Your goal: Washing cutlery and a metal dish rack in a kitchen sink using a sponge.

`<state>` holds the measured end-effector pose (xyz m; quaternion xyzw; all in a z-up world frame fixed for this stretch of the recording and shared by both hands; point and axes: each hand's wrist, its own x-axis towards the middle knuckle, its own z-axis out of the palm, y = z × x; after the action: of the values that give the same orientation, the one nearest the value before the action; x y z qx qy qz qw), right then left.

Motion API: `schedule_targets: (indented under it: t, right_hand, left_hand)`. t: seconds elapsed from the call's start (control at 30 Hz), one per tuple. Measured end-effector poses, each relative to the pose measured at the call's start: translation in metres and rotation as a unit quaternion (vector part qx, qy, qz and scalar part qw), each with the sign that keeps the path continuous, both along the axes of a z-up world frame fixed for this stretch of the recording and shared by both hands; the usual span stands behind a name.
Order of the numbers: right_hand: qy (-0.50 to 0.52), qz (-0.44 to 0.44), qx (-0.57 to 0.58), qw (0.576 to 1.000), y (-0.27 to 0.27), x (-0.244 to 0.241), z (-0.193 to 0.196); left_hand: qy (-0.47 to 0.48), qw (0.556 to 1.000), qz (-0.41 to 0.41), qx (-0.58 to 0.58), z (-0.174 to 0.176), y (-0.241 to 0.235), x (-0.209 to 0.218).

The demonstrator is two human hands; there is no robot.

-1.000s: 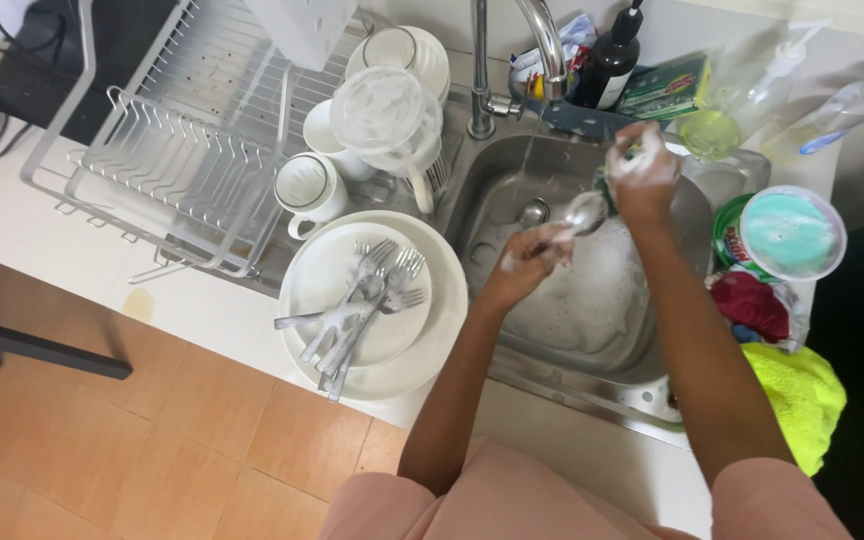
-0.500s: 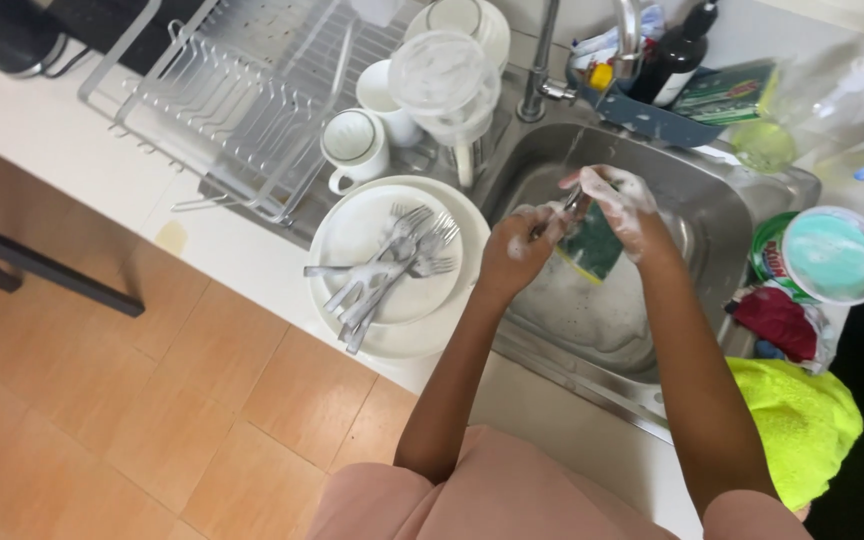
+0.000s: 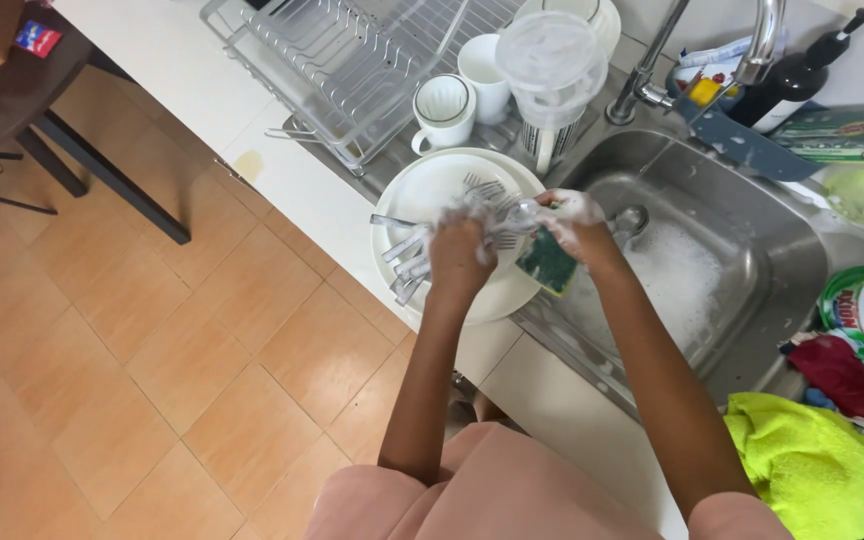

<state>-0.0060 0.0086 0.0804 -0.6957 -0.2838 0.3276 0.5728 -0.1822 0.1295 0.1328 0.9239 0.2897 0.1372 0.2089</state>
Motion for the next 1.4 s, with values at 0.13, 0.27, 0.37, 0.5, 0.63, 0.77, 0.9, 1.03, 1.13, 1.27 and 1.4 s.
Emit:
schedule_targets:
  t: [0.13,0.27,0.37,0.5,0.63,0.77,0.9,1.03,1.13,1.27,1.4]
  right_hand:
    - [0.062,0.03,0.057,0.996,0.015,0.012,-0.049]
    - [0.131,0.028,0.094,0.987,0.021,0.002,-0.022]
    - [0.089,-0.009,0.054,0.995,0.009,-0.002,-0.005]
    - [0.03,-0.072,-0.01,0.997,-0.01,0.005,0.009]
    - [0.034,-0.133,-0.023,0.99,-0.04,0.02,0.008]
    - [0.073,-0.195,0.009,0.978,-0.076,0.043,-0.014]
    - [0.119,-0.264,0.028,0.957,-0.103,0.058,-0.014]
    - [0.104,-0.299,0.031,0.948,-0.127,0.075,-0.035]
    - [0.113,-0.312,0.065,0.941,-0.142,0.085,-0.05]
    - [0.132,-0.357,0.1,0.919,-0.171,0.098,-0.093]
    - [0.136,-0.428,0.076,0.89,-0.194,0.101,-0.098]
  left_hand:
    - [0.115,0.992,0.008,0.046,-0.022,0.023,-0.011]
    - [0.135,0.989,0.004,0.057,-0.058,0.045,-0.01]
    - [0.089,0.992,0.024,0.087,-0.074,0.048,-0.008]
    - [0.013,0.993,0.072,0.097,-0.063,0.052,-0.002]
    - [-0.003,0.993,0.077,0.095,-0.061,0.052,0.004]
    - [0.088,0.991,0.063,0.08,-0.017,0.027,0.018]
    - [0.148,0.983,0.029,0.103,0.006,-0.001,0.051]
    - [0.063,0.99,-0.026,0.126,-0.035,-0.041,0.097]
    - [0.042,0.985,-0.121,0.119,-0.051,-0.079,0.13]
    - [0.102,0.981,-0.162,-0.032,-0.056,-0.123,0.158]
    - [0.18,0.968,-0.174,0.009,-0.179,-0.138,0.211]
